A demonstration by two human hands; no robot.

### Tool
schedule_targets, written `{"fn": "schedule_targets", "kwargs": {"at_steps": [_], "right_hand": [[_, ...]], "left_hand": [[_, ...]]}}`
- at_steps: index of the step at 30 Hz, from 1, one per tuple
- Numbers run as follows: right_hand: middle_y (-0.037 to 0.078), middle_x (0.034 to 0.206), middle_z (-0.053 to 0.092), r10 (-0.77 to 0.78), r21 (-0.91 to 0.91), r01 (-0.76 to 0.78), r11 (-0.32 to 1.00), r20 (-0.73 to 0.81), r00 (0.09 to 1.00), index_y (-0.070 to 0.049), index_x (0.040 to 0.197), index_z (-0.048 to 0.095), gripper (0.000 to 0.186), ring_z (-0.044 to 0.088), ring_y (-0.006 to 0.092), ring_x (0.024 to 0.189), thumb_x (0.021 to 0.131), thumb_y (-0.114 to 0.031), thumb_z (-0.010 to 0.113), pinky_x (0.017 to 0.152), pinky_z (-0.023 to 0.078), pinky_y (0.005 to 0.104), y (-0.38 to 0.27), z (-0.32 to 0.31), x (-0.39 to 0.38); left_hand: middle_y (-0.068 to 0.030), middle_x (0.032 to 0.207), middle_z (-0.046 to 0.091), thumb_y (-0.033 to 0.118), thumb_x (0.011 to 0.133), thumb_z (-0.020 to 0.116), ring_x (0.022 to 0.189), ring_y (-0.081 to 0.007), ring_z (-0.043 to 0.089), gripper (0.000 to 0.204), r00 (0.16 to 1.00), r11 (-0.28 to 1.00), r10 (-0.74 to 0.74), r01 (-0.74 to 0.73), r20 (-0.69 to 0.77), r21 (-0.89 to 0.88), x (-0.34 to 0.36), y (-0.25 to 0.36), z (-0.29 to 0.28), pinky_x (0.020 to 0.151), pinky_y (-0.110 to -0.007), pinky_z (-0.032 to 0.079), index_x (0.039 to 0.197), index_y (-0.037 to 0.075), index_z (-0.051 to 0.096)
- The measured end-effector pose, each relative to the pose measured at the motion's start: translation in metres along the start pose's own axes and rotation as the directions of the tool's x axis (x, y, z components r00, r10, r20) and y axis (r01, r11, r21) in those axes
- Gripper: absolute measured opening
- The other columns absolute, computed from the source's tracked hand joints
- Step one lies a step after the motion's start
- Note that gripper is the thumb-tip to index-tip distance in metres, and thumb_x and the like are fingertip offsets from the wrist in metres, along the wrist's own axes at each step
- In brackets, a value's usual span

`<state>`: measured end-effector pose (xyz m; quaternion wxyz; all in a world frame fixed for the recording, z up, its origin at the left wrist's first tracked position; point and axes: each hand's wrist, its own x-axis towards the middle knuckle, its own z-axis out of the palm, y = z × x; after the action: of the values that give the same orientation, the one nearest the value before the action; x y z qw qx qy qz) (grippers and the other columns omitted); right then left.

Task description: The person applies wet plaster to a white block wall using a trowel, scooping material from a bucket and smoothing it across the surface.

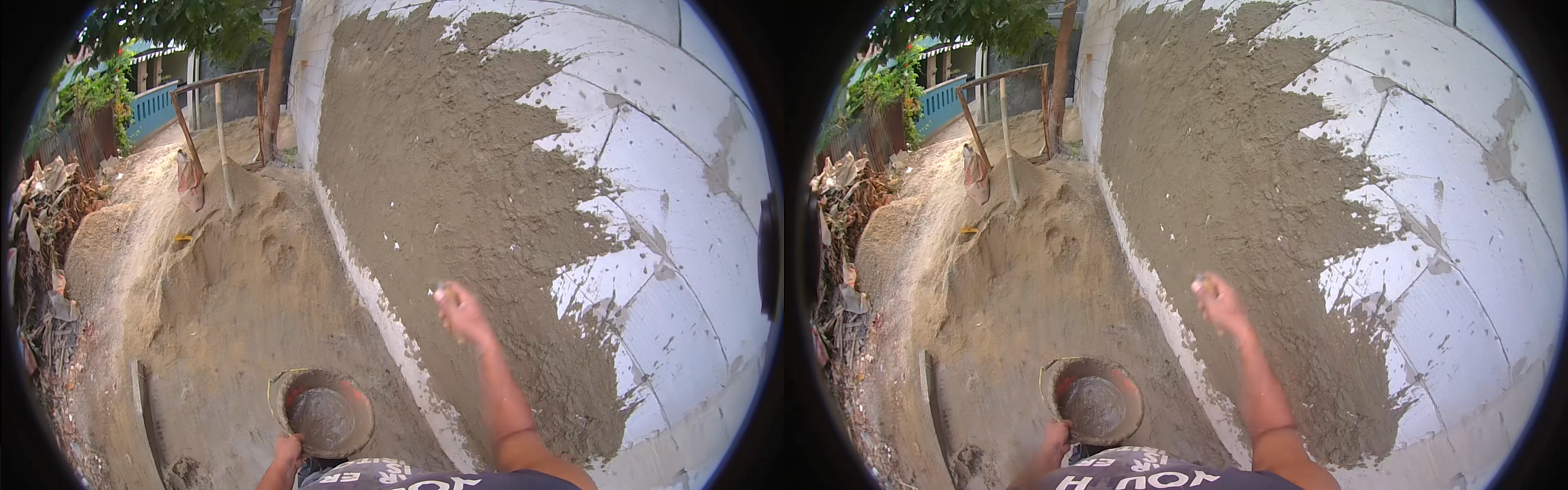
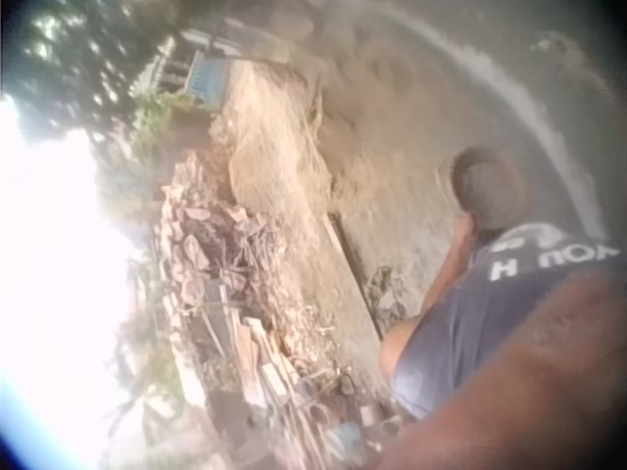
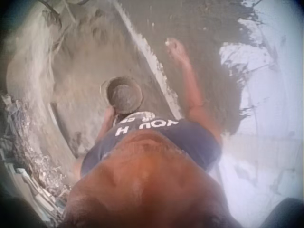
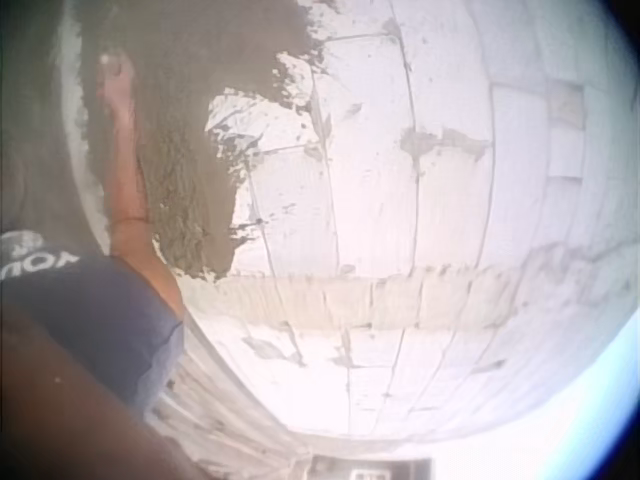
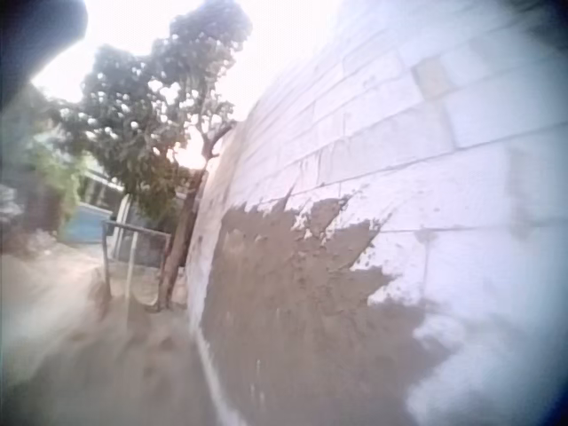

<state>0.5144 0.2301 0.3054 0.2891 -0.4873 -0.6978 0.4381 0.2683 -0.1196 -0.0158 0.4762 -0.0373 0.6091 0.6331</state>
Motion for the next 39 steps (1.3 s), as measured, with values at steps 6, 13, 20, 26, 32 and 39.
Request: {"fn": "schedule_targets", "kwargs": {"at_steps": [6,13,20,26,32,39], "right_hand": [[0.014,0.097,0.072,0.049,-0.723,0.570,0.391,0.635,0.771,-0.012,0.103,0.068,0.029,0.070,0.0306,0.095,0.086,-0.034,0.061,0.079,0.053,0.0480,0.126,0.132,-0.150],[0.014,0.098,0.072,0.292,-0.399,0.902,-0.162,0.854,0.430,-0.010,0.105,0.070,0.032,0.070,0.0313,0.090,0.083,-0.033,0.065,0.075,0.054,0.0502,0.191,0.190,-0.193],[0.014,0.103,0.071,0.169,-0.516,0.625,0.585,0.832,0.528,-0.019,0.112,0.071,0.044,0.068,0.0346,0.096,0.082,-0.051,0.064,0.083,0.053,0.0471,0.216,0.136,-0.258],[0.016,0.101,0.071,0.128,-0.585,0.377,0.718,0.644,0.755,-0.022,0.114,0.070,0.044,0.066,0.0383,0.098,0.086,-0.054,0.059,0.083,0.051,0.0483,0.218,0.137,-0.286],[0.016,0.099,0.072,0.093,-0.648,0.372,0.665,0.566,0.819,-0.023,0.116,0.069,0.043,0.068,0.0368,0.093,0.086,-0.053,0.060,0.079,0.052,0.0501,0.200,0.149,-0.268],[0.016,0.095,0.071,0.075,-0.626,0.425,0.654,0.613,0.787,-0.021,0.117,0.067,0.048,0.068,0.0368,0.090,0.086,-0.057,0.059,0.077,0.053,0.0487,0.163,0.125,-0.197]], "left_hand": [[-0.0242,0.101,0.064,-0.008,0.075,0.055,0.083,-0.0347,0.068,0.044,0.999,0.997,0.039,-0.039,-0.004,0.061,-0.056,-0.048,-0.009,0.067,-0.046,0.060,0.118,-0.010,0.052],[-0.0197,0.101,0.065,-0.006,0.074,0.057,0.084,-0.0294,0.066,0.042,0.997,0.988,0.057,-0.064,0.060,0.138,-0.122,-0.083,-0.018,0.072,-0.040,0.056,0.116,-0.007,0.054],[-0.0182,0.101,0.066,-0.004,0.076,0.056,0.085,-0.0284,0.066,0.042,0.994,0.989,0.083,-0.091,0.065,0.116,-0.113,-0.111,-0.048,0.072,-0.038,0.055,0.118,-0.006,0.054],[-0.0127,0.097,0.067,-0.006,0.075,0.053,0.076,-0.0283,0.069,0.044,0.996,0.998,-0.052,0.050,0.069,0.028,-0.127,-0.082,-0.050,0.062,-0.045,0.061,0.119,0.001,0.055],[-0.0133,0.104,0.064,-0.005,0.077,0.055,0.082,-0.0299,0.069,0.047,0.999,0.999,-0.046,0.046,0.009,-0.003,-0.123,-0.067,-0.051,0.062,-0.047,0.062,0.124,0.001,0.050],[-0.0196,0.113,0.062,-0.005,0.079,0.052,0.095,-0.0362,0.067,0.053,0.998,0.988,-0.070,0.069,0.000,-0.135,-0.082,-0.061,-0.020,0.069,-0.052,0.061,0.132,-0.002,0.046]]}}
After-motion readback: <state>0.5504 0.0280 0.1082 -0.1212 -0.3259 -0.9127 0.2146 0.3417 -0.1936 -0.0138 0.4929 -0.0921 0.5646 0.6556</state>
